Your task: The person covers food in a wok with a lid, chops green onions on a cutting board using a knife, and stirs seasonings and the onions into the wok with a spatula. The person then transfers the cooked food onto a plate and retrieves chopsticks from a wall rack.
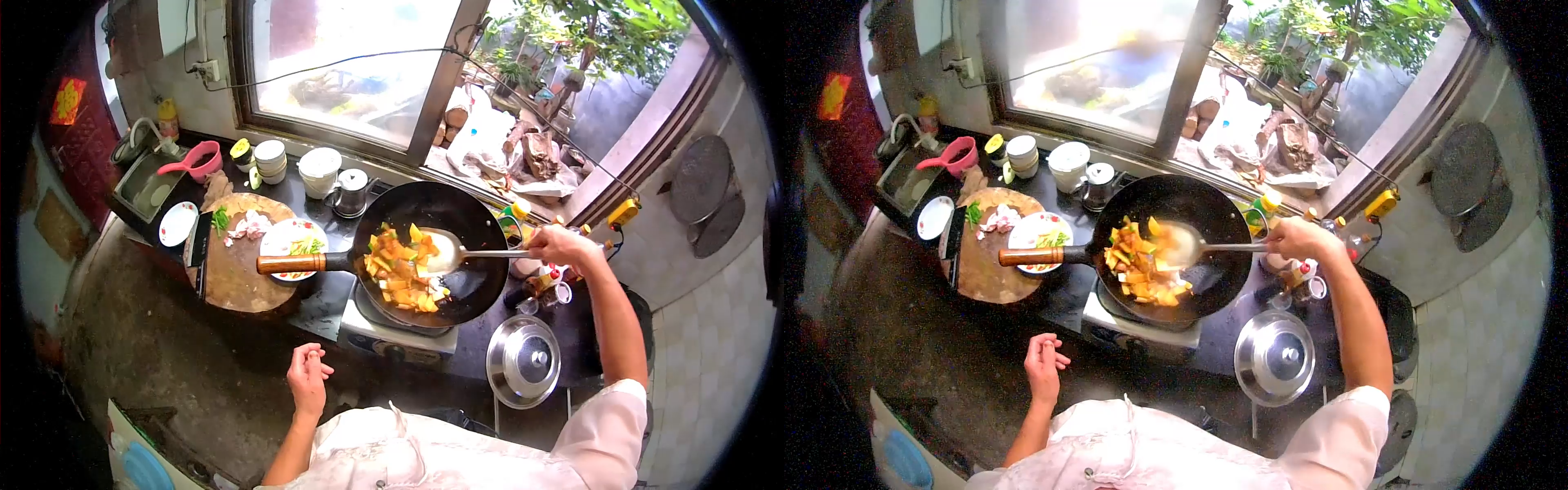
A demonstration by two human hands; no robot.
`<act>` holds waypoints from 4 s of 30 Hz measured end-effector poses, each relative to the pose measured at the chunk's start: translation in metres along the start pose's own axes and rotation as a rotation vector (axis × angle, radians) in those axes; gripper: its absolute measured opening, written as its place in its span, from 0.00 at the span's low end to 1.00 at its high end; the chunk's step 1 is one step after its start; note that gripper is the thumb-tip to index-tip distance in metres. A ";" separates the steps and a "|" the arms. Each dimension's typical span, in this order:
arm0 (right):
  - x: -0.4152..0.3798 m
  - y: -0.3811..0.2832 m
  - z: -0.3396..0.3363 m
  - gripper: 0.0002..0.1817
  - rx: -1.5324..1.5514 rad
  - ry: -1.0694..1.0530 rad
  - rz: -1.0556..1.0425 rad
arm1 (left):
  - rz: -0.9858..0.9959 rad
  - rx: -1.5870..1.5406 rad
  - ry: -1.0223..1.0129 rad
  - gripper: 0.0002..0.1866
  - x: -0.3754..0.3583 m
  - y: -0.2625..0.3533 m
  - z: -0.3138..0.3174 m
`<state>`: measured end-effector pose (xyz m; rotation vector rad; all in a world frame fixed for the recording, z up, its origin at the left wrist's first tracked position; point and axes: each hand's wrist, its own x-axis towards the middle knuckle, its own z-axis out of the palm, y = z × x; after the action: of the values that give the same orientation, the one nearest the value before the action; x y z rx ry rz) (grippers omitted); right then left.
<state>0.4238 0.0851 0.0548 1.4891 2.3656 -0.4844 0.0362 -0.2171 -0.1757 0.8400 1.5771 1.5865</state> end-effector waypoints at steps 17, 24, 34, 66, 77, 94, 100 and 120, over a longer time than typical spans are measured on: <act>0.015 -0.013 0.105 0.19 0.647 -0.044 0.112 | -0.034 0.018 0.048 0.11 -0.010 -0.007 -0.014; -0.045 -0.084 0.087 0.17 -0.305 0.545 -0.074 | -0.016 0.022 -0.002 0.11 -0.007 -0.014 -0.003; -0.053 -0.115 0.100 0.22 -0.460 0.425 0.027 | -0.042 -0.005 -0.022 0.10 0.000 -0.014 0.002; -0.053 -0.077 0.102 0.17 -0.448 0.620 0.049 | -0.052 0.001 -0.123 0.10 -0.012 -0.010 0.025; -0.043 -0.072 0.084 0.15 -0.517 0.594 0.050 | -0.093 0.378 -0.026 0.10 -0.031 -0.044 -0.030; -0.048 -0.122 0.115 0.28 -0.151 0.753 -0.048 | -0.457 1.059 -0.123 0.13 -0.061 -0.161 -0.107; -0.046 -0.116 0.120 0.27 -0.239 0.660 0.046 | -0.705 0.767 -0.081 0.12 0.087 -0.124 -0.204; -0.078 -0.260 0.089 0.11 -0.281 0.635 0.891 | -0.442 -0.585 0.472 0.31 0.546 -0.237 -0.470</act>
<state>0.2272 -0.1220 0.0397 2.5336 1.6909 0.5810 -0.6349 0.0013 -0.4529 -0.2013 1.3433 1.8313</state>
